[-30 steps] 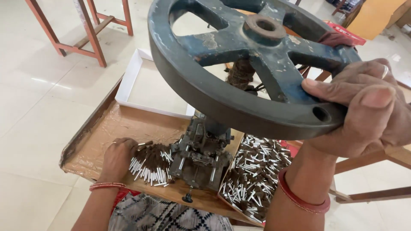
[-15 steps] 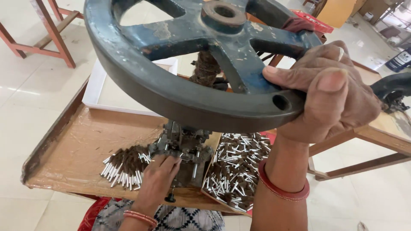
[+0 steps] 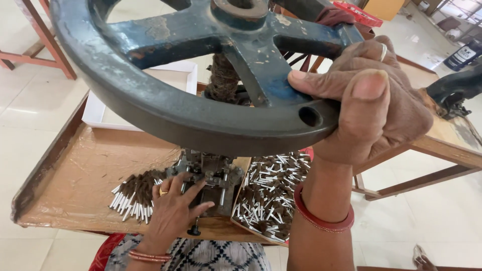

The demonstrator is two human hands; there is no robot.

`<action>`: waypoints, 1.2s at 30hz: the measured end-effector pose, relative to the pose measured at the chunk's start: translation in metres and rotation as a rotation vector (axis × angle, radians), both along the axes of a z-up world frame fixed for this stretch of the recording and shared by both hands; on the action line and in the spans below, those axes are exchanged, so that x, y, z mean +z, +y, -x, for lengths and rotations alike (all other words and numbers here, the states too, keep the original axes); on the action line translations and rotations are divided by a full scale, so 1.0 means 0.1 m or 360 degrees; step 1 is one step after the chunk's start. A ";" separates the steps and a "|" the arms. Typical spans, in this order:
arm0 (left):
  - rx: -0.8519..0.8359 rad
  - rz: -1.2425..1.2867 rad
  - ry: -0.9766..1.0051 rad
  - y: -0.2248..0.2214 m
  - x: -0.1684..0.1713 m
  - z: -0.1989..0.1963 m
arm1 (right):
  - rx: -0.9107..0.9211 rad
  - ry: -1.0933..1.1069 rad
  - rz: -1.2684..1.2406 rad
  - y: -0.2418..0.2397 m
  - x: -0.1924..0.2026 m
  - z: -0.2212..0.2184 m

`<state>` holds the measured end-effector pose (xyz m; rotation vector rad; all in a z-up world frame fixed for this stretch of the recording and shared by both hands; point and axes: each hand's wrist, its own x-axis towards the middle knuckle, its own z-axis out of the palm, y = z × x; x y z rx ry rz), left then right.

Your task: Manually operate a hand-crank machine to assemble or press small plastic and rubber components together.

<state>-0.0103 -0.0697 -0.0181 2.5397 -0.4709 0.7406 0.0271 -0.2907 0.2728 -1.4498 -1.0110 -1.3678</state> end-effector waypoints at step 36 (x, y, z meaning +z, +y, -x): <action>0.0619 0.0037 0.0456 1.70 -0.52 -0.25 | -0.0115 -0.0106 0.0279 -0.11 0.04 -0.08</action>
